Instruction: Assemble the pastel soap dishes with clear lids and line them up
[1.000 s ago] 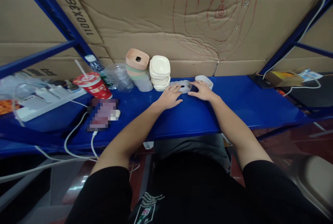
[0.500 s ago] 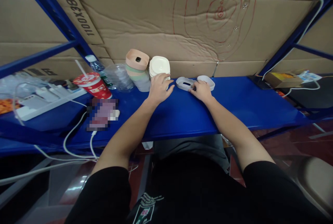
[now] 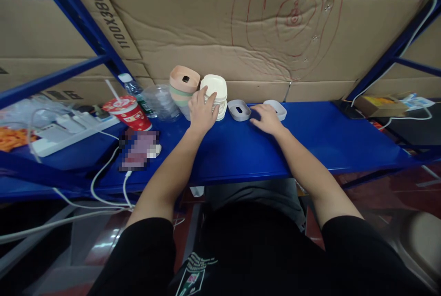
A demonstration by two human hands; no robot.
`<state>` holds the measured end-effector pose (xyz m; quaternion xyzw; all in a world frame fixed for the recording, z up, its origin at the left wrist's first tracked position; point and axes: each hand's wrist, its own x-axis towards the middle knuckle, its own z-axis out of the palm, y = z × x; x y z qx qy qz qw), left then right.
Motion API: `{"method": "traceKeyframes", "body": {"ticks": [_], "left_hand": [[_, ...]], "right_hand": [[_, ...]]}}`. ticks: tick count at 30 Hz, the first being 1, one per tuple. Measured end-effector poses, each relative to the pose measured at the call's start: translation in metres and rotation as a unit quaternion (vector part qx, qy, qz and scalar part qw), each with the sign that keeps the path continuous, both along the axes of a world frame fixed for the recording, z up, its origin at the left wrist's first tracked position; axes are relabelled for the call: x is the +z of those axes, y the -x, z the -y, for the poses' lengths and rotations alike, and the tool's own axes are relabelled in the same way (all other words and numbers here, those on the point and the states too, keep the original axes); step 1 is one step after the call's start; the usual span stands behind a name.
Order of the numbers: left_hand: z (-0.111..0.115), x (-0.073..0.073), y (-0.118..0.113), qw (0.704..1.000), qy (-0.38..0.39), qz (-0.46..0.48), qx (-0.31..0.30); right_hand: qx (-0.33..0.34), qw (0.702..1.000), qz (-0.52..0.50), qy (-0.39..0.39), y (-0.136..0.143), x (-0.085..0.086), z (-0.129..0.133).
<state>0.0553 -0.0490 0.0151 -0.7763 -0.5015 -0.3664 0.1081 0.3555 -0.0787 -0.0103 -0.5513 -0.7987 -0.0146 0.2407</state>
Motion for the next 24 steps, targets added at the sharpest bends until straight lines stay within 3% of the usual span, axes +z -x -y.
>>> {"method": "traceKeyframes", "body": {"ticks": [3, 6, 9, 16, 20, 24], "left_hand": [[-0.004, -0.001, 0.001, 1.000, 0.011, 0.009, -0.001], [-0.010, -0.004, 0.003, 1.000, -0.006, 0.024, -0.007], [-0.014, -0.005, 0.005, 0.999, -0.027, 0.040, -0.014], [-0.013, -0.001, 0.007, 0.993, -0.065, 0.093, -0.037], [-0.016, -0.005, 0.005, 0.981, -0.096, 0.121, -0.118], [-0.016, -0.007, 0.001, 0.962, -0.018, 0.152, -0.225]], "right_hand": [[-0.197, 0.980, 0.006, 0.024, -0.031, 0.003, -0.003], [-0.270, 0.956, 0.014, 0.110, -0.054, 0.001, -0.007], [-0.249, 0.960, 0.002, 0.125, -0.057, -0.002, -0.010], [-0.127, 0.985, -0.094, -0.070, 0.006, -0.006, -0.012], [-0.069, 0.993, -0.086, -0.041, 0.041, -0.014, -0.019], [-0.011, 0.995, -0.090, -0.043, 0.041, -0.021, -0.025]]}}
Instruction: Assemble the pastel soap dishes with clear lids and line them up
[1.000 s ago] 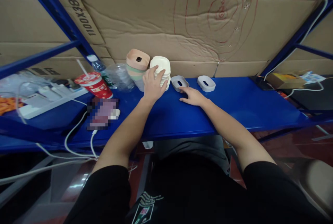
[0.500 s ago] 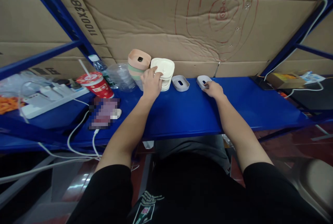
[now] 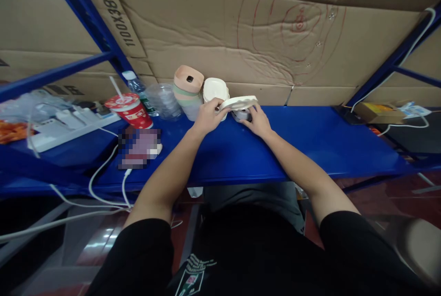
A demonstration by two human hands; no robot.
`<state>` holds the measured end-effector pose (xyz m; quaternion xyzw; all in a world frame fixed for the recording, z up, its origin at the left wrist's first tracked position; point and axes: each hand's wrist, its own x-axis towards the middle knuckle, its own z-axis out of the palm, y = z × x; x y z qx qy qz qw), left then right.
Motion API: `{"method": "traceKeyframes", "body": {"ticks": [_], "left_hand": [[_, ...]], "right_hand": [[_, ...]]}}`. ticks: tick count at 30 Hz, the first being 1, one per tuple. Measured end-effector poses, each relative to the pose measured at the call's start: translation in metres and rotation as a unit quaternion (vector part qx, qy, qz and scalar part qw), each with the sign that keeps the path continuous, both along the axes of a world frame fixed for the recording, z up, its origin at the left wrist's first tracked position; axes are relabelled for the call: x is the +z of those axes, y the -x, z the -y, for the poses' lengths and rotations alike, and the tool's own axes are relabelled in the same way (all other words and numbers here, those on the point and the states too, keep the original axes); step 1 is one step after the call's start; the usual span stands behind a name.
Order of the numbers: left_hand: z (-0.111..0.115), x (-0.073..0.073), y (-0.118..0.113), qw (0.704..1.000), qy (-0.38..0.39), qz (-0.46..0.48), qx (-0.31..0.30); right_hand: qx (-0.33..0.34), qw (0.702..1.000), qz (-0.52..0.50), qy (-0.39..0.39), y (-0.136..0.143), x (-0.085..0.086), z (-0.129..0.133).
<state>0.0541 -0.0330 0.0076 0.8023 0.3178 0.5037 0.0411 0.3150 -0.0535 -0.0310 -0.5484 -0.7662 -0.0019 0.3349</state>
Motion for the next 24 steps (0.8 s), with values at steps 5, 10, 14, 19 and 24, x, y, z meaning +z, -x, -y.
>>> {"method": "traceKeyframes", "body": {"ticks": [5, 10, 14, 19, 24], "left_hand": [[0.012, 0.001, -0.011, 0.981, 0.102, -0.010, -0.163], [0.028, -0.003, -0.027, 0.945, 0.123, -0.151, -0.264], [0.034, -0.005, -0.029, 0.907, 0.153, -0.300, -0.252], [0.039, -0.002, -0.028, 0.878, 0.216, -0.376, -0.203], [0.042, 0.001, -0.033, 0.892, 0.209, -0.372, -0.150]], "right_hand": [[-0.043, 0.994, -0.091, -0.037, -0.052, 0.006, -0.004], [-0.085, 0.978, -0.192, 0.010, -0.098, 0.014, -0.004], [-0.042, 0.990, -0.127, 0.031, -0.087, 0.010, 0.003], [0.027, 0.997, -0.020, 0.068, -0.046, 0.004, 0.015], [-0.043, 0.994, 0.017, 0.095, -0.026, 0.002, 0.016]]}}
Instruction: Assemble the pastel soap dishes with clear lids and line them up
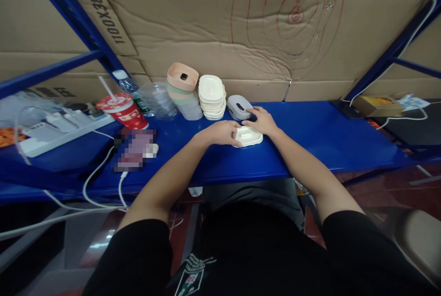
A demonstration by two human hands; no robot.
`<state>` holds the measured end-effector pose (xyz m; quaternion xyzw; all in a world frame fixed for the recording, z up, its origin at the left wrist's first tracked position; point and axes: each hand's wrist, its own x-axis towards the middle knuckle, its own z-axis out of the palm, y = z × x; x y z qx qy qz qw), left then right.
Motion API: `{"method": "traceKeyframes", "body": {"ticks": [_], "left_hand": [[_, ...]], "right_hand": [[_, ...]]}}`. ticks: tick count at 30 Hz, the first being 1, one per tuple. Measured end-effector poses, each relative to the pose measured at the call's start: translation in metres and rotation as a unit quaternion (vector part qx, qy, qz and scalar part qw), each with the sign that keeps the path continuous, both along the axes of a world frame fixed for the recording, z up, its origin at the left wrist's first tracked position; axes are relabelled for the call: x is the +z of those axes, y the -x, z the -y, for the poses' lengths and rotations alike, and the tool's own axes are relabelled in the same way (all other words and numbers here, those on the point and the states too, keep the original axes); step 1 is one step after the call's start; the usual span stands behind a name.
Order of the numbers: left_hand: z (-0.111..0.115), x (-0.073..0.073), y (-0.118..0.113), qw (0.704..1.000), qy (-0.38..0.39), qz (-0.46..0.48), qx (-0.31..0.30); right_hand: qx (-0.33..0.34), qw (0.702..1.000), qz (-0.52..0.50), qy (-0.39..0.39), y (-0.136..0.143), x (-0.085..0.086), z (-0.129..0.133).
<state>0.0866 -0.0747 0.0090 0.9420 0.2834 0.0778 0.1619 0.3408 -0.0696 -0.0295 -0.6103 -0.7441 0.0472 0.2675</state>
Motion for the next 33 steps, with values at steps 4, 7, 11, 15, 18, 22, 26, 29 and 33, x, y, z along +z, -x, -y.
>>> {"method": "traceKeyframes", "body": {"ticks": [4, 7, 11, 15, 18, 22, 26, 29, 33], "left_hand": [[-0.001, 0.001, 0.002, 1.000, 0.011, 0.022, -0.003], [-0.003, 0.000, 0.005, 0.999, 0.015, 0.040, -0.011], [-0.008, -0.002, 0.007, 0.998, 0.019, 0.050, -0.028], [-0.013, -0.001, 0.013, 0.994, -0.042, 0.096, 0.019], [-0.016, 0.004, 0.018, 0.963, -0.139, 0.215, 0.083], [-0.016, 0.007, 0.020, 0.943, -0.162, 0.268, 0.110], [-0.013, 0.005, 0.018, 0.980, -0.105, 0.151, 0.080], [-0.013, 0.004, 0.019, 0.990, -0.057, 0.106, 0.070], [-0.013, 0.005, 0.020, 0.992, -0.039, 0.103, 0.058]], "right_hand": [[-0.036, 0.999, -0.003, 0.006, 0.001, 0.002, -0.003], [-0.050, 0.999, -0.011, 0.008, 0.003, 0.003, -0.008], [-0.060, 0.997, -0.039, -0.031, 0.002, 0.006, -0.014], [-0.049, 0.987, -0.124, -0.090, -0.020, 0.018, -0.010], [0.000, 0.978, -0.207, -0.037, -0.046, 0.033, 0.001], [0.140, 0.956, -0.242, 0.094, -0.059, 0.047, 0.016], [0.209, 0.939, -0.220, 0.158, -0.049, 0.046, 0.023], [0.203, 0.944, -0.190, 0.180, -0.044, 0.047, 0.025], [0.186, 0.960, -0.127, 0.169, -0.044, 0.056, 0.033]]}}
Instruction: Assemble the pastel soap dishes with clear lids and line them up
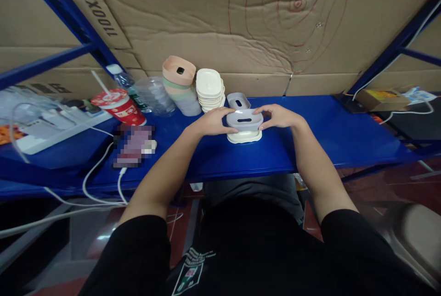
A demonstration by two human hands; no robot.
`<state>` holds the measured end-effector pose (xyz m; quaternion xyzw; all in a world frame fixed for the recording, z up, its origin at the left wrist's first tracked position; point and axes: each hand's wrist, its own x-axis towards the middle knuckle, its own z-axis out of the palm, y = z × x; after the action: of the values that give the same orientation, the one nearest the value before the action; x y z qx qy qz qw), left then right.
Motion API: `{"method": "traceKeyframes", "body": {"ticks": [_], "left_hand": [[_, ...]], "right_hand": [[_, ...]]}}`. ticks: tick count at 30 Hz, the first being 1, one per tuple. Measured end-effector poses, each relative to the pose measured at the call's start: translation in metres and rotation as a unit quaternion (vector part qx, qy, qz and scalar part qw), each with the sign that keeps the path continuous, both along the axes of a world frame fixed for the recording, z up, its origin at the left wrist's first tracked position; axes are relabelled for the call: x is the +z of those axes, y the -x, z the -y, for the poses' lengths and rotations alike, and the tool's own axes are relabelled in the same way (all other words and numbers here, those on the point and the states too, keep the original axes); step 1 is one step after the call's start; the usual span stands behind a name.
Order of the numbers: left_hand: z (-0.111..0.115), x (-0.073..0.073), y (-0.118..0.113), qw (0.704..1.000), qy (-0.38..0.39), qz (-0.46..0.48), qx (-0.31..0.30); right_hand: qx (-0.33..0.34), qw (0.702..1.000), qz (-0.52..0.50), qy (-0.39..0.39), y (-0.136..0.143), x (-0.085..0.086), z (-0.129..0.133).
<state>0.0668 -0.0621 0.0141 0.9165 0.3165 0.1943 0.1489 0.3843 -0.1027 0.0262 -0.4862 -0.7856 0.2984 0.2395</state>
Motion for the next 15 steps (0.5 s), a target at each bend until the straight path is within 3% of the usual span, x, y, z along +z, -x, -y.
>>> {"method": "traceKeyframes", "body": {"ticks": [6, 15], "left_hand": [[0.000, -0.004, -0.003, 0.999, 0.000, -0.032, -0.013], [-0.003, -0.016, -0.009, 0.996, 0.018, -0.070, -0.043]], "right_hand": [[0.026, 0.998, 0.049, -0.012, 0.005, 0.006, 0.009], [0.060, 0.989, 0.135, -0.029, 0.008, -0.014, -0.003]]}}
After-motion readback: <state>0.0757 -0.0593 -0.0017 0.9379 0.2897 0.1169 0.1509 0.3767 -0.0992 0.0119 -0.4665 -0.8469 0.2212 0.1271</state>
